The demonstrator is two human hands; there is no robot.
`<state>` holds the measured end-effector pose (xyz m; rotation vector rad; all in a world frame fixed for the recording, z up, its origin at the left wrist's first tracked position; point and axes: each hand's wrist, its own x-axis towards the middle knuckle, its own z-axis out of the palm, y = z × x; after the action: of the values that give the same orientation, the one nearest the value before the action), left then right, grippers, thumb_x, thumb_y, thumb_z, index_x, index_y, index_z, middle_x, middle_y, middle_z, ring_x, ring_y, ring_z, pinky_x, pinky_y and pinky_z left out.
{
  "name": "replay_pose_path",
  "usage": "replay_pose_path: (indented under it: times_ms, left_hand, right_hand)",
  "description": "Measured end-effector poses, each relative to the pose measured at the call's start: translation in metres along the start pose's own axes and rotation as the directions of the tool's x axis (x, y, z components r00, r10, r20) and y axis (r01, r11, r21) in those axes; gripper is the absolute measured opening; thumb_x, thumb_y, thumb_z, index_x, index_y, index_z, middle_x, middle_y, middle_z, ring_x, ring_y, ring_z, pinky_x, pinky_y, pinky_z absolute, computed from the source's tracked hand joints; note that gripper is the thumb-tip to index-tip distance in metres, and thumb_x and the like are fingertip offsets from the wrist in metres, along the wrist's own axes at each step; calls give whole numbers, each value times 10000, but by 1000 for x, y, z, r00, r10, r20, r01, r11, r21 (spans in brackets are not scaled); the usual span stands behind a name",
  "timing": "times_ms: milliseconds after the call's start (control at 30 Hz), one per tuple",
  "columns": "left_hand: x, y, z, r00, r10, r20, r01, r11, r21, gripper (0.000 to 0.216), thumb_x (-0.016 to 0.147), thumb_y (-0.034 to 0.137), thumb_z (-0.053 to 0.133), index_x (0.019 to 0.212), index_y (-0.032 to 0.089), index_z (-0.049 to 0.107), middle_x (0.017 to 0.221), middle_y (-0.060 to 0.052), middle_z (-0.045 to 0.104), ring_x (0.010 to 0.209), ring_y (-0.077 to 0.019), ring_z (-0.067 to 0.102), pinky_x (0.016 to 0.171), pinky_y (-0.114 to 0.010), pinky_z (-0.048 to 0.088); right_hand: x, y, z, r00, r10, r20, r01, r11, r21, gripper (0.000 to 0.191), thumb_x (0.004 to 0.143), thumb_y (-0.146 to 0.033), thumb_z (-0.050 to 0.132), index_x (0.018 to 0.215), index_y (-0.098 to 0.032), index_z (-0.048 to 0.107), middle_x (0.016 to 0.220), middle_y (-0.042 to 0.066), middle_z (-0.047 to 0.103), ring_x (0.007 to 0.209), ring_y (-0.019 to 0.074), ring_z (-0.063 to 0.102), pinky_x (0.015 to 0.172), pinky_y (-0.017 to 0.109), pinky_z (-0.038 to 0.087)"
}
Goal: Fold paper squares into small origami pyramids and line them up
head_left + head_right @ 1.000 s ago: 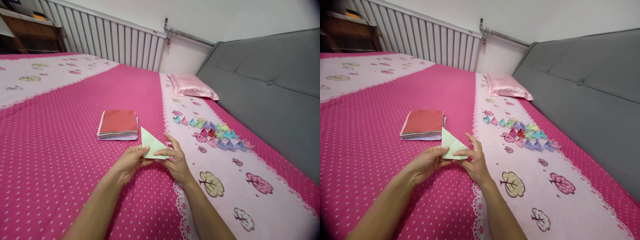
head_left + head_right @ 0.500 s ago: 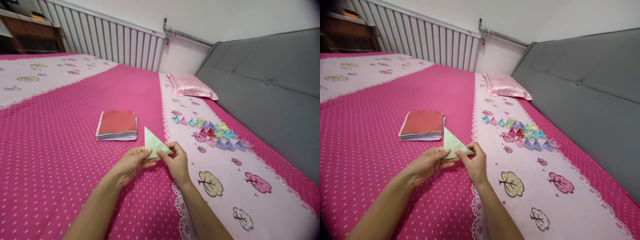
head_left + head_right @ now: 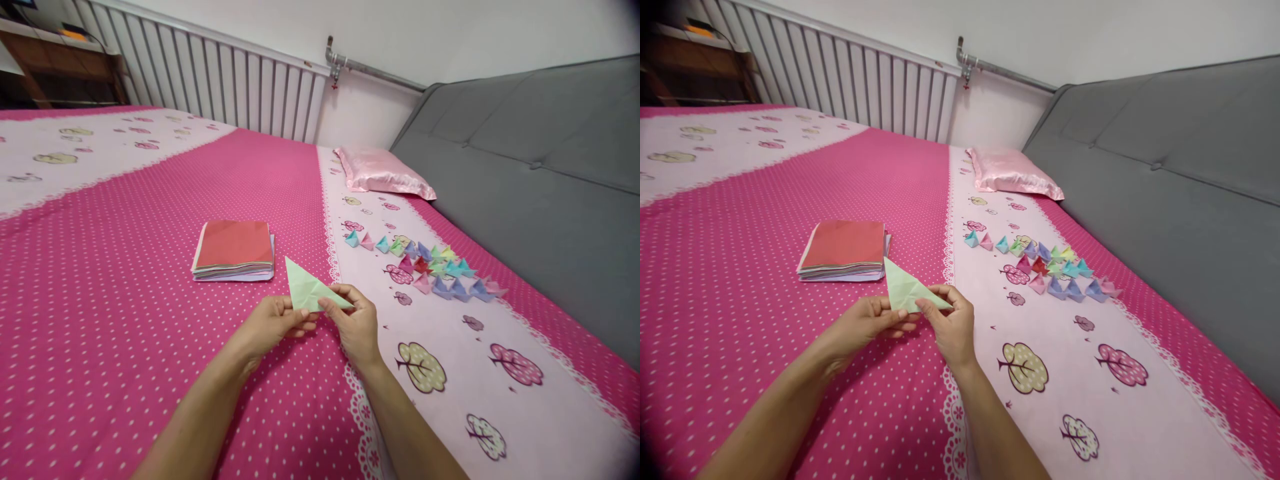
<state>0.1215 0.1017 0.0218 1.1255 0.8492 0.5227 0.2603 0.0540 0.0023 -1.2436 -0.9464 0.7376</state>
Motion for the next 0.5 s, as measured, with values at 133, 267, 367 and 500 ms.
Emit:
replay_pose_path:
  times_ms: [133,267,367,500]
  left_hand:
    - [-2,3,0,1000,3,-22,-4,999,-44,272,657,288,686,844,91,683,848,-140,699,694,-150,644,622,-215,465]
    - [-2,6,0,996,16,-83,-23,996,-88,231,639,280,704,789,106,687,786,-108,705,681,-133,639,603,-191,460]
    - [-1,6,-1,990,23,-140,-39,993,-113,213,629,291,713,744,113,685,693,-75,697,629,-108,620,592,-181,458]
    - [0,3,-3,980,73,-185,-96,989,-116,242,622,331,713,739,122,677,684,-57,690,629,-104,612,595,-184,454]
  right_hand:
    - [2,5,-3,996,79,-33,-77,995,66,248,644,-340,701,812,-165,651,649,-17,620,541,104,537,533,222,435]
    - [4,7,-3,986,158,-61,-146,975,168,259,612,-344,725,788,-164,662,661,-19,618,500,82,505,504,211,415]
    - [5,7,-3,980,182,-78,-161,961,223,248,597,-330,738,763,-160,666,639,-23,605,488,72,489,490,201,402]
    - [7,8,-3,974,206,-89,-174,945,278,230,594,-310,743,757,-165,668,621,-28,598,477,61,480,464,184,381]
